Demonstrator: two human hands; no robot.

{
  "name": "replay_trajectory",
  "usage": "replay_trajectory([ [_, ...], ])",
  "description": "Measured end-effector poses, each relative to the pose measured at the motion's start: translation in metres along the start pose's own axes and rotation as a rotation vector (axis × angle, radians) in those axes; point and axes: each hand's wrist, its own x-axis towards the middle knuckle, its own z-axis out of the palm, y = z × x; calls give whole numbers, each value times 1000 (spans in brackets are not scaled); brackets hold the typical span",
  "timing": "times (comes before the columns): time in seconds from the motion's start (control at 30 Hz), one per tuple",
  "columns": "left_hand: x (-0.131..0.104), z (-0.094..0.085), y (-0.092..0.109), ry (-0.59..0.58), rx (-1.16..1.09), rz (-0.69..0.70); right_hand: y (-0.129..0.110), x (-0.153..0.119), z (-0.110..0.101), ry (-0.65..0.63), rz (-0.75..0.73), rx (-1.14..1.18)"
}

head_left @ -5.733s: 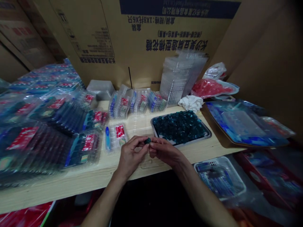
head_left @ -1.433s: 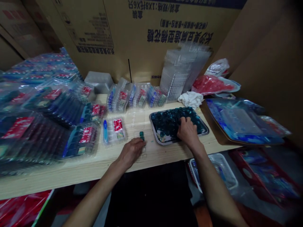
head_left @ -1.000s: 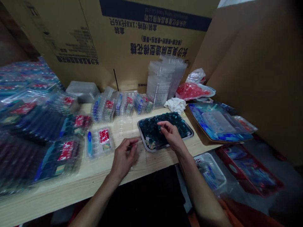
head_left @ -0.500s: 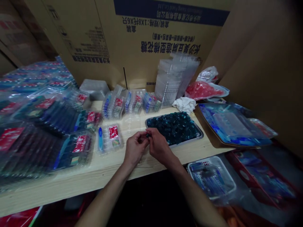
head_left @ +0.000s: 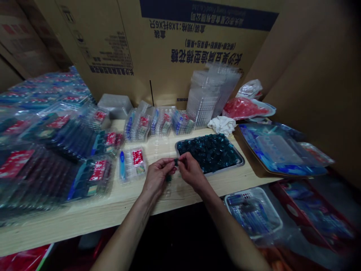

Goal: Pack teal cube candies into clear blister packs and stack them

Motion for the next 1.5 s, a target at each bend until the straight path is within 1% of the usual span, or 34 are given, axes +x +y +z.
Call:
replay_trajectory([
  [0.07,2,0,-3,30,29,57,-1,-1,1,24,26,-1],
  [0.13,3,0,-6,33,68,103,-4,-2,0,25,40,-2],
  [0.3,0,-2,-5,58,177,186,-13,-4,-8,-107,27,14],
  [0.37,-3,-2,-4,46,256,238,-17,-5,-10,-96,-12,-47],
  [0.5,-6,-4,-4,43,477,376,-24,-9,-6,-25,-110,-272],
  [0.57,-6,-6,-6,32,591,424,-26,-11,-3,-51,-130,-356],
  [0.63,-7,-10,-8,14,677,448,-28,-13,-2,-107,-126,-408],
  [0.7,-8,-13,-8,6,730,459,-27,-13,-2,-149,-117,-431],
  [0.8,-13,-15,-7,8,755,472,-24,-11,-5,-174,-84,-407],
  [0.87,-16,-16,-6,13,701,446,-20,-9,-6,-173,-51,-357],
  [0.9,-16,-17,-6,17,648,406,-18,-9,-6,-160,-37,-332],
  [1.03,-18,-16,-3,-14,347,154,-15,-11,-2,-106,-23,-301],
  [1.07,-18,-16,-2,-24,283,109,-16,-12,-1,-106,-25,-309],
  [1.13,-18,-18,-1,-26,204,66,-18,-16,1,-118,-33,-316],
  [1.17,-19,-19,0,-23,191,57,-19,-17,2,-141,-42,-304],
  [1.23,-22,-26,1,-23,224,55,-19,-19,-1,-228,-65,-256],
  [1.27,-23,-31,2,-24,274,68,-18,-19,-5,-264,-74,-239],
  [1.3,-25,-37,3,-25,358,105,-15,-17,-11,-270,-75,-244],
  [1.33,-27,-42,4,-31,474,166,-12,-15,-18,-234,-67,-278],
  [1.37,-30,-47,3,-47,611,246,-8,-11,-28,-156,-49,-345],
  [1.4,-31,-51,3,-80,753,334,-3,-7,-39,-52,-26,-435],
  [1.47,-34,-56,-2,-184,992,487,7,1,-61,143,36,-644],
  [1.5,-34,-57,-5,-240,1077,532,12,4,-72,200,76,-745],
])
